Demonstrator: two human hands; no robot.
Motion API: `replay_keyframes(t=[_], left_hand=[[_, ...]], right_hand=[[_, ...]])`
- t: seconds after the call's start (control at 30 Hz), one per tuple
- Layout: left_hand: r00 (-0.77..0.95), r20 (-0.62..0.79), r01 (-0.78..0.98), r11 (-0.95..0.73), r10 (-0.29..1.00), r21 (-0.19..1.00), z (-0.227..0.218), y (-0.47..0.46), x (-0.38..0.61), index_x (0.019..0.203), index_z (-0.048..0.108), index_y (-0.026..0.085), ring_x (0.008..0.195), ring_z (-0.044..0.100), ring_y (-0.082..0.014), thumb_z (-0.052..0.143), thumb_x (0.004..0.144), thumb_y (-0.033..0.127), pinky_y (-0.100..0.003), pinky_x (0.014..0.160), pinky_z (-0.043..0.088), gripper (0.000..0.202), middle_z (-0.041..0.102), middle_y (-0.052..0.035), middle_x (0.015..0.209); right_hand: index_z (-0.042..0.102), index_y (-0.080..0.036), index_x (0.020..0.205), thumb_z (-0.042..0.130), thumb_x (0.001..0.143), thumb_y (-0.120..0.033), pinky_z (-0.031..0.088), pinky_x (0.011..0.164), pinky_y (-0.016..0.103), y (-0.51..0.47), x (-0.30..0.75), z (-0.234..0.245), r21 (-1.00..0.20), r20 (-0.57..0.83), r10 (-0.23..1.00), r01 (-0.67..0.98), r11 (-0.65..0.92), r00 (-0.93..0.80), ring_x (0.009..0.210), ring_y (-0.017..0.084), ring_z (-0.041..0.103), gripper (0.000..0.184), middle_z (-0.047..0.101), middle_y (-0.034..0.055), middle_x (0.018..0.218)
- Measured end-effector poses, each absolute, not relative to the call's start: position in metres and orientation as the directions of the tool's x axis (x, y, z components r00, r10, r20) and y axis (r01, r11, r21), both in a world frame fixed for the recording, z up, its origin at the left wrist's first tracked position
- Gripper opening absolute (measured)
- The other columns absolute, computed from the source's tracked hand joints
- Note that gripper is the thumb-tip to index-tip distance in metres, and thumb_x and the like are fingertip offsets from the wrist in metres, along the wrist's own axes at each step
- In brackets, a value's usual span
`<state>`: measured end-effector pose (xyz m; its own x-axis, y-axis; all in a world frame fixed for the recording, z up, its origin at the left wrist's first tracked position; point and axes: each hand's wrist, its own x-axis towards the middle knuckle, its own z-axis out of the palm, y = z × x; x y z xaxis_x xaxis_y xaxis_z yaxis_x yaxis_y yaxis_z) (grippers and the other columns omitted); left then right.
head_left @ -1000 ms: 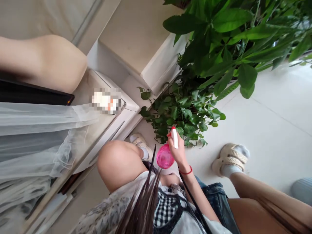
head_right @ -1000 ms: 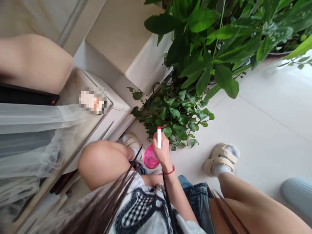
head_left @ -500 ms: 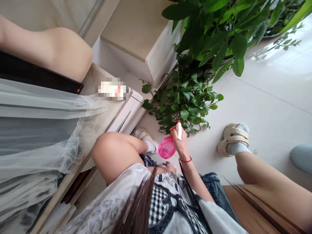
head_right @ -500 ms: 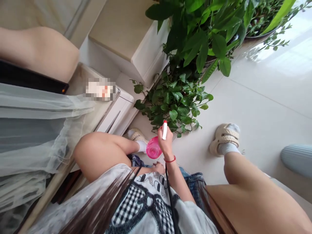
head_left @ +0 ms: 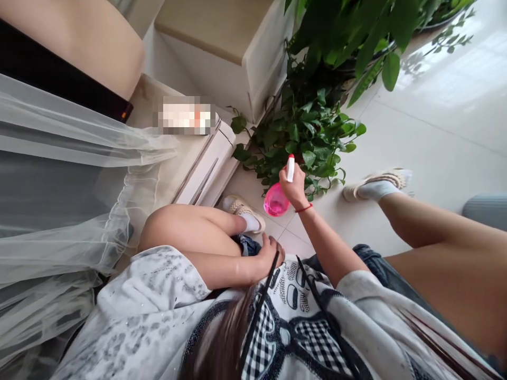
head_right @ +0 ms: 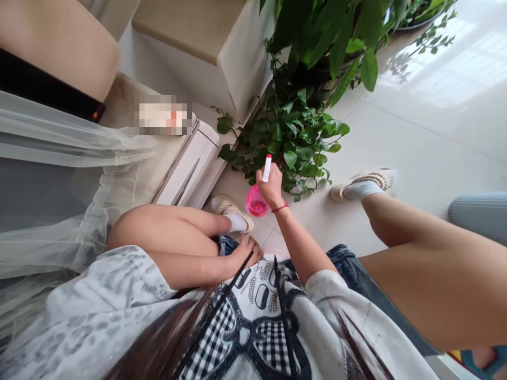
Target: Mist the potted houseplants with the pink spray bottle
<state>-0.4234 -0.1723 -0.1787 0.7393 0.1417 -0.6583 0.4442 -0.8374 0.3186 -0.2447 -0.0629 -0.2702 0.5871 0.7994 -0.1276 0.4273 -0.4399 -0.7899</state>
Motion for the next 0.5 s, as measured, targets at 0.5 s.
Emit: replay_keyframes(t=[0.5], left_hand=[[0.747,-0.662,0.362,-0.873,0.062,0.327,-0.174,-0.171,-0.432,0.123,0.076,0.01,0.128,0.063,-0.0414,0.054,0.09,0.004,-0.059,0.115,0.051,0.04,0.071,-0.019,0.131]], right_hand=[[0.046,-0.024,0.085,0.051,0.084,-0.022,0.05,0.087,0.045,-0.015,-0.292,-0.305,-0.778,-0.137,0.774,0.416,-0.47,0.618,0.083,0.025,0.055,0.006,0.055,0.0068,0.082]])
